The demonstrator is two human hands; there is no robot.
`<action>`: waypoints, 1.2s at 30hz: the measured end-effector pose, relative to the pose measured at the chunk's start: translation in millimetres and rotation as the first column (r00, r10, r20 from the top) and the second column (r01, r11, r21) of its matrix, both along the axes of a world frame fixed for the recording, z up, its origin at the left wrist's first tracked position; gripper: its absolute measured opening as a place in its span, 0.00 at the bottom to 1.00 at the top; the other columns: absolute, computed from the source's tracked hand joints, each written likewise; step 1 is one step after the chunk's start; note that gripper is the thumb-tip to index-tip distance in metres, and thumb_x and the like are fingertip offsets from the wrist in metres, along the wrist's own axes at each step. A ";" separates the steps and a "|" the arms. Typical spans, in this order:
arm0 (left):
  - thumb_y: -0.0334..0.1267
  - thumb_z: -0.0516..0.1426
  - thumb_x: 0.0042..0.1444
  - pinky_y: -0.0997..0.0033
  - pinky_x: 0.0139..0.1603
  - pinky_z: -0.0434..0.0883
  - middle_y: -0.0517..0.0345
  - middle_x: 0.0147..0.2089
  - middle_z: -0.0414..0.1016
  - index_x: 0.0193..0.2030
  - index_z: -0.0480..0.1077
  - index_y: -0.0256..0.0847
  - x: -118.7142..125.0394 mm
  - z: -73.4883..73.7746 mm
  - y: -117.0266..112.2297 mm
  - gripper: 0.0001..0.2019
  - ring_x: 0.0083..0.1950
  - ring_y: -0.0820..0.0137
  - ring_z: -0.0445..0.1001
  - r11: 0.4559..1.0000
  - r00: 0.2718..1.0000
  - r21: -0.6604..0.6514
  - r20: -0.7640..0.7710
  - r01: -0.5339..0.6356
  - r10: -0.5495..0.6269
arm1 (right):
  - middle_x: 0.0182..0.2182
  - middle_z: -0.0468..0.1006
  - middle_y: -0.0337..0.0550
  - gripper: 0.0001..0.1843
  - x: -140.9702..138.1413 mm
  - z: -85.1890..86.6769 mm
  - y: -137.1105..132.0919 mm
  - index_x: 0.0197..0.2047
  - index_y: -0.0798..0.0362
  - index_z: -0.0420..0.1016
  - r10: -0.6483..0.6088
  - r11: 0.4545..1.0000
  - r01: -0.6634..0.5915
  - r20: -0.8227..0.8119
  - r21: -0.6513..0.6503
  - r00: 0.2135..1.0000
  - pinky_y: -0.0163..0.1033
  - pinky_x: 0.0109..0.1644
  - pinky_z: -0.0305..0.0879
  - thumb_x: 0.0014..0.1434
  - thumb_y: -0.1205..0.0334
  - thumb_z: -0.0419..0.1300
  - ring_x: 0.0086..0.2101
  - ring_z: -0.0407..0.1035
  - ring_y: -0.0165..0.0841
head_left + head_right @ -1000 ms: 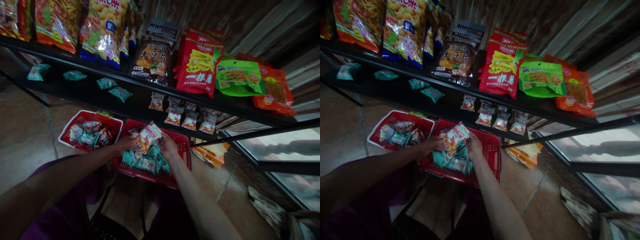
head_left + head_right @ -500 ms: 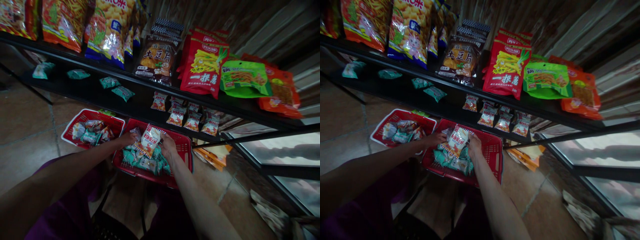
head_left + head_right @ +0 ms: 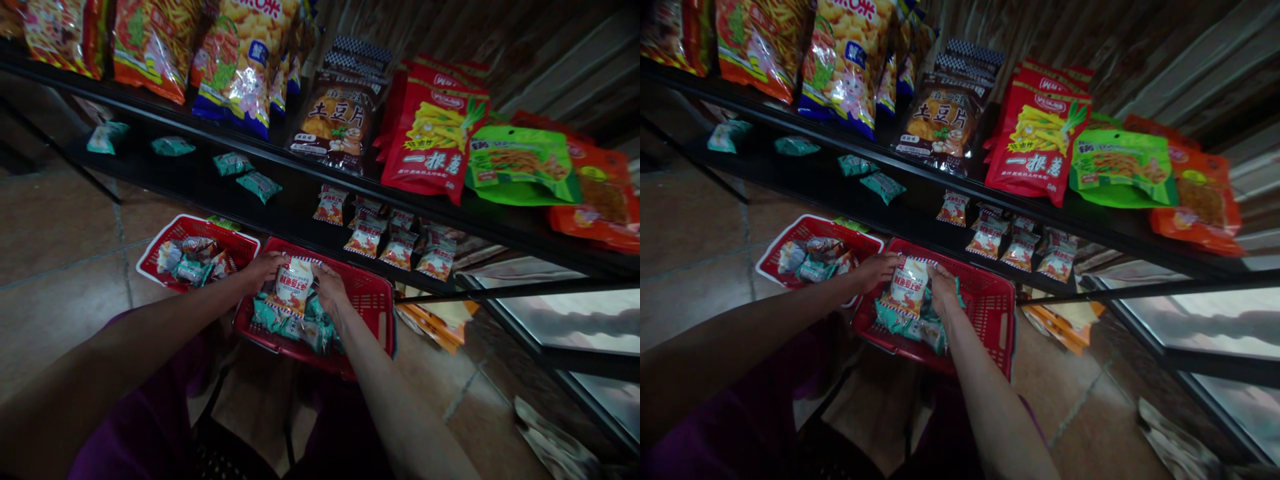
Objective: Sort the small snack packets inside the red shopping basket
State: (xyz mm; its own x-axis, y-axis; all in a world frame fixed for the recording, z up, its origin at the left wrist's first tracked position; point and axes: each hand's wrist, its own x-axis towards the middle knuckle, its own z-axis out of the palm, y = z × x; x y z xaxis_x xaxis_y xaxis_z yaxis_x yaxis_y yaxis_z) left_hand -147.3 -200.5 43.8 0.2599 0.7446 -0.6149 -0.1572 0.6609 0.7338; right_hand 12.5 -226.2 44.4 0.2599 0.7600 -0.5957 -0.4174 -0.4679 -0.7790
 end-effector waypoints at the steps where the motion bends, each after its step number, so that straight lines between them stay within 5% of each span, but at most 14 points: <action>1: 0.39 0.64 0.45 0.68 0.45 0.69 0.56 0.35 0.77 0.36 0.70 0.39 -1.2 -0.1 0.1 0.12 0.37 0.70 0.75 1.000 1.000 -0.001 -0.001 -0.008 0.008 | 0.19 0.77 0.33 0.08 -0.3 0.0 0.0 0.22 0.51 0.74 0.007 1.000 -0.007 0.000 0.000 1.000 0.32 0.29 0.65 0.49 0.70 0.64 0.20 0.68 0.27; 10: 0.28 0.61 0.43 0.64 0.46 0.69 0.60 0.30 0.74 0.39 0.69 0.39 -1.1 3.5 -1.7 0.13 0.33 0.71 0.74 0.997 0.997 -0.006 -0.007 -0.072 0.072 | 0.21 0.78 0.35 0.03 0.3 -7.9 -4.5 0.25 0.53 0.77 0.042 0.996 -0.041 -0.004 0.078 0.999 0.31 0.29 0.65 0.50 0.66 0.64 0.21 0.68 0.27; 18: 0.30 0.60 0.44 0.67 0.42 0.70 0.60 0.26 0.72 0.27 0.63 0.39 6.0 -6.5 0.7 0.08 0.33 0.69 0.74 0.996 0.994 -0.027 -0.074 -0.084 0.082 | 0.20 0.78 0.35 0.05 0.2 -15.8 -3.3 0.24 0.52 0.75 -0.014 1.000 0.014 -0.005 0.014 1.000 0.30 0.29 0.65 0.50 0.67 0.65 0.22 0.69 0.27; 25: 0.32 0.60 0.45 0.69 0.41 0.69 0.59 0.29 0.73 0.30 0.64 0.39 12.5 -11.4 5.9 0.07 0.36 0.68 0.74 0.988 0.981 -0.087 -0.161 -0.124 0.109 | 0.23 0.79 0.35 0.05 4.8 -25.0 -8.8 0.26 0.53 0.75 0.035 0.996 -0.040 -0.056 -0.075 0.998 0.31 0.28 0.64 0.48 0.63 0.67 0.23 0.70 0.27; 36: 0.36 0.60 0.49 0.72 0.42 0.68 0.58 0.30 0.74 0.33 0.68 0.39 16.6 -19.8 4.6 0.06 0.35 0.71 0.73 0.992 0.989 -0.085 -0.122 -0.094 0.083 | 0.22 0.78 0.35 0.03 7.2 -29.5 -11.8 0.28 0.53 0.75 -0.050 0.990 0.044 -0.043 -0.137 0.998 0.31 0.26 0.64 0.49 0.68 0.65 0.22 0.69 0.27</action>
